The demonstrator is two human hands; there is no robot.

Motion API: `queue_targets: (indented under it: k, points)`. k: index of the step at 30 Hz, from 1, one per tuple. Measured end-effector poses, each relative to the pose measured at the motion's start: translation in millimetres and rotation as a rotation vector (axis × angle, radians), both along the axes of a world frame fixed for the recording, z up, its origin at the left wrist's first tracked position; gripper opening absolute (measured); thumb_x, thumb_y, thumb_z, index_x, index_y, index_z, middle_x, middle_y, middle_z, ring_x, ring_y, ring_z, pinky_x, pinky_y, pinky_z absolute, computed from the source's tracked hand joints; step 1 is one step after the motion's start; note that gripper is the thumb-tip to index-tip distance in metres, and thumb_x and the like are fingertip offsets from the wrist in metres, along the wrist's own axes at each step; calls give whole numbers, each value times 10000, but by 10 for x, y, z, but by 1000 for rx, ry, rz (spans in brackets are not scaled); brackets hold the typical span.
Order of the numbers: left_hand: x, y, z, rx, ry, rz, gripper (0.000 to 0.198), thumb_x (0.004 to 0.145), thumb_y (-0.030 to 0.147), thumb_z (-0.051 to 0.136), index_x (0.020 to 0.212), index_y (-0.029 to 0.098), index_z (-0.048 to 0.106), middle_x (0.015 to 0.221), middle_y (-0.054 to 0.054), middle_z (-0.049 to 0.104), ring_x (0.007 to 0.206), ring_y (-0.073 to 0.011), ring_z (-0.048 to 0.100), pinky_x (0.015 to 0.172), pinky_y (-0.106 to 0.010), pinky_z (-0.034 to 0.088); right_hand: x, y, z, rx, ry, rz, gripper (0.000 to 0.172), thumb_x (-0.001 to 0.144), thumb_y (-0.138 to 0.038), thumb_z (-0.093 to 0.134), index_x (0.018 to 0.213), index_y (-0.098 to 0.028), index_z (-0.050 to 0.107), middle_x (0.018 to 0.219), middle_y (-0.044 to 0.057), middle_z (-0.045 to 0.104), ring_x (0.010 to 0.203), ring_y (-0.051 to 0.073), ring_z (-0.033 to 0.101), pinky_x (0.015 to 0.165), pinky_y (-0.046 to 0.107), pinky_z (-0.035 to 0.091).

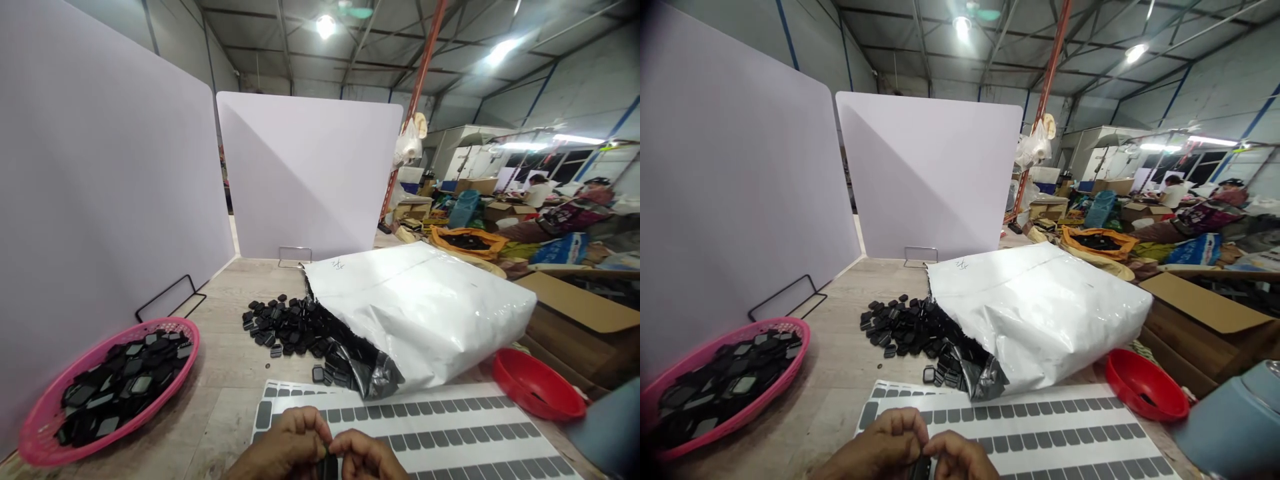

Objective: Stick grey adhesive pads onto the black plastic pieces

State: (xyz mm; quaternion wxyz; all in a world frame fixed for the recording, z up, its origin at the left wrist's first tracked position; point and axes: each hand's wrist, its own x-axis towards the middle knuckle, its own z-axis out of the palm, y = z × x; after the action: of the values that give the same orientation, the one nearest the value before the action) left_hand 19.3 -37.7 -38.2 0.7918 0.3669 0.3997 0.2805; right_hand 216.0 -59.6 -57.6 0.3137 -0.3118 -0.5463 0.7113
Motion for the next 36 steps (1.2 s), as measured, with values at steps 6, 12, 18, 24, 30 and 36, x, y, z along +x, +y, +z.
queue_targets:
  k: [6, 12, 18, 24, 30, 36]
  points:
    - [120, -39, 154, -141, -191, 205, 291, 589, 308, 784, 703, 156, 562, 501, 48, 538, 349, -37, 413, 377, -154, 212, -136, 39, -67, -153, 165, -175, 449, 584, -435, 791, 932, -195, 642, 540, -81, 442, 436, 50, 316, 478, 190, 261]
    - [102, -83, -37, -96, -282, 213, 566, 424, 217, 905, 889, 162, 587, 694, -8, 663, 499, -109, 588, 455, -182, 359, -165, 12, -49, -242, 264, -255, 397, 574, -395, 733, 903, -183, 668, 524, -66, 447, 440, 95, 421, 497, 225, 341]
    - [178, -101, -240, 66, -139, 250, 530, 442, 210, 899, 880, 163, 604, 673, 26, 629, 484, -74, 517, 458, -193, 374, -193, -70, -130, -303, 303, -316, 327, 579, -303, 755, 865, -169, 670, 518, -76, 471, 402, 42, 331, 456, 181, 258]
    - [206, -154, -128, 74, -143, 202, 429, 565, 267, 851, 898, 171, 598, 685, 23, 624, 485, -64, 500, 459, -188, 348, -113, -216, 36, -103, 16, -384, 275, 679, -277, 655, 937, -184, 685, 601, -68, 471, 451, 47, 305, 463, 188, 242]
    - [226, -175, 5, 29, -204, 170, 366, 569, 186, 804, 870, 179, 596, 635, 36, 621, 451, -77, 543, 416, -170, 318, 34, -260, 223, 442, -355, -618, 221, 816, -301, 551, 971, -238, 695, 759, 7, 603, 699, 162, 567, 645, 249, 435]
    - [269, -137, -134, 0, -274, 126, 426, 502, 167, 823, 840, 184, 563, 708, -3, 687, 426, -104, 588, 371, -164, 294, -32, -239, 76, 848, -527, -747, 190, 917, -256, 452, 995, -232, 624, 791, 29, 627, 708, 163, 617, 644, 239, 470]
